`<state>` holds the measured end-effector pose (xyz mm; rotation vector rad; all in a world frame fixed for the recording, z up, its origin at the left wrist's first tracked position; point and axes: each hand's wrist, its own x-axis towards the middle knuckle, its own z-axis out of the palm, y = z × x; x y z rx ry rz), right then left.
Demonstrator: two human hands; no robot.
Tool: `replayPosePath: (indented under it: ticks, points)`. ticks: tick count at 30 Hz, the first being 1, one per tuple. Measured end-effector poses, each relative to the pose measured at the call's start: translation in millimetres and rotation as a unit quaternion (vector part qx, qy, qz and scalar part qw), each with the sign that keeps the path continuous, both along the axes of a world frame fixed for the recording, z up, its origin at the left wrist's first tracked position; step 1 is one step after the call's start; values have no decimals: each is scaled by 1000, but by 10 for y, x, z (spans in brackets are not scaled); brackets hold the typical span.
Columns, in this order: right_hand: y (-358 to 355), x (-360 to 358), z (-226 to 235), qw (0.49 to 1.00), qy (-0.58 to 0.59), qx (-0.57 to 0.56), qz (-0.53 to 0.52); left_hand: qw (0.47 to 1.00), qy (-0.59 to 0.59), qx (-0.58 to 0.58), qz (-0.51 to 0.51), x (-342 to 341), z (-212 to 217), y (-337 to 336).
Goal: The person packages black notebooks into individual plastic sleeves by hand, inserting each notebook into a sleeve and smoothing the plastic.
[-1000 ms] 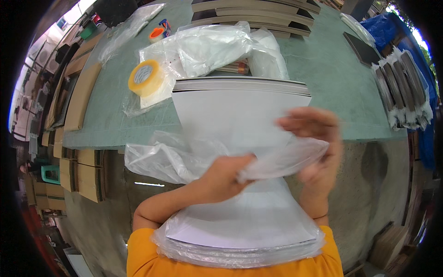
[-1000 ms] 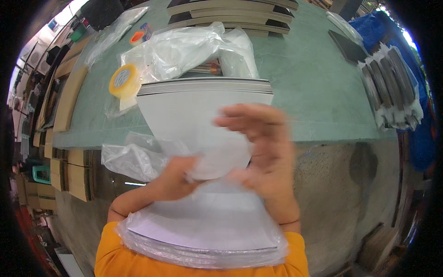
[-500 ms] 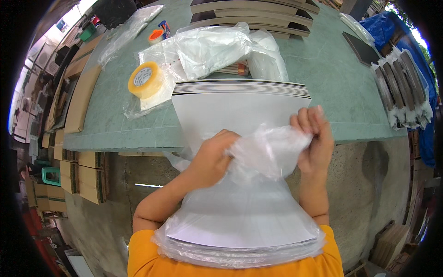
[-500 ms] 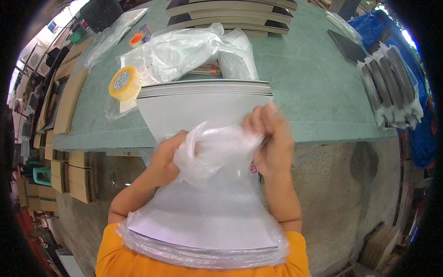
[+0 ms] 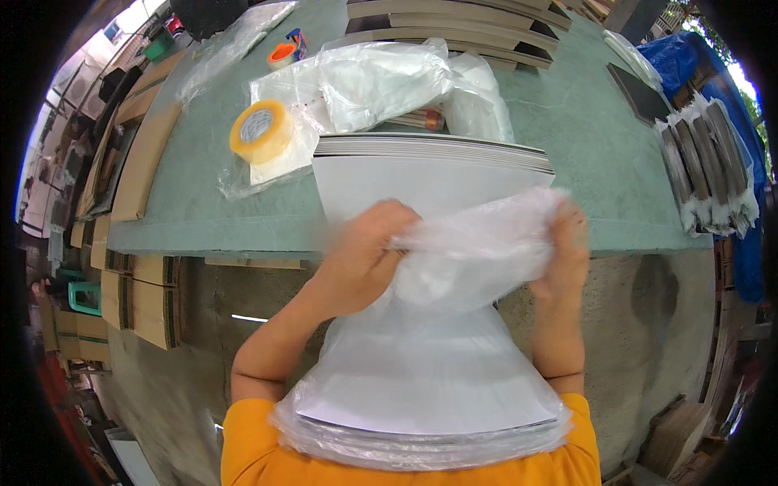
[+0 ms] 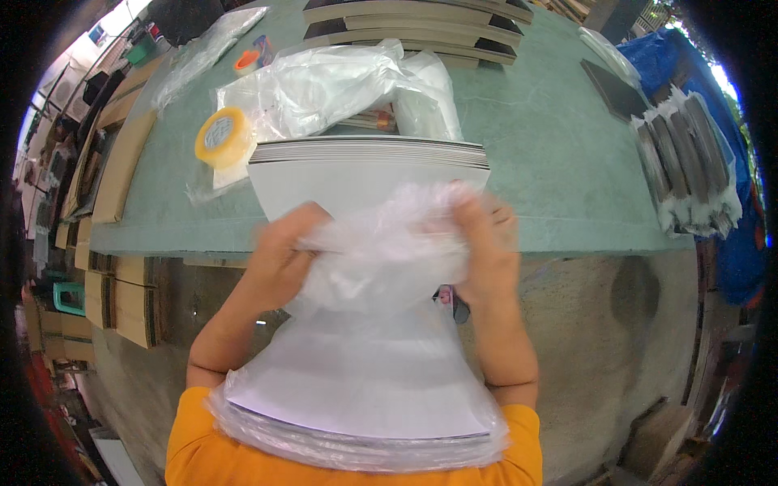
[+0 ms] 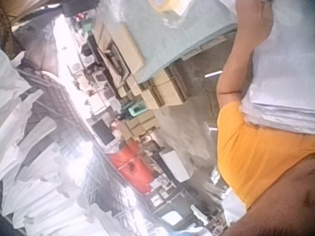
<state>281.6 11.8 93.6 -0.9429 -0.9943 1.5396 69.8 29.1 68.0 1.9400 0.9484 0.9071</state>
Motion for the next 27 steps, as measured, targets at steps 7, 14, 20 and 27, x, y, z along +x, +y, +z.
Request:
replayPosePath:
  ticks: [7,14,20,27]
  points:
    - [-115,-163,-220,914,-38,43,401,856,-353,-377,13,-85,140,4]
    - [-63,250,-594,769,-203,142,589,875,-156,-279,-363,-314,214,12]
    - [-313,499,-607,422,-745,315,410,856,453,26,-247,-226,-158,-361]
    - [107,556,-22,847,-505,147,-69,866,406,-19,-290,-509,-267,-304]
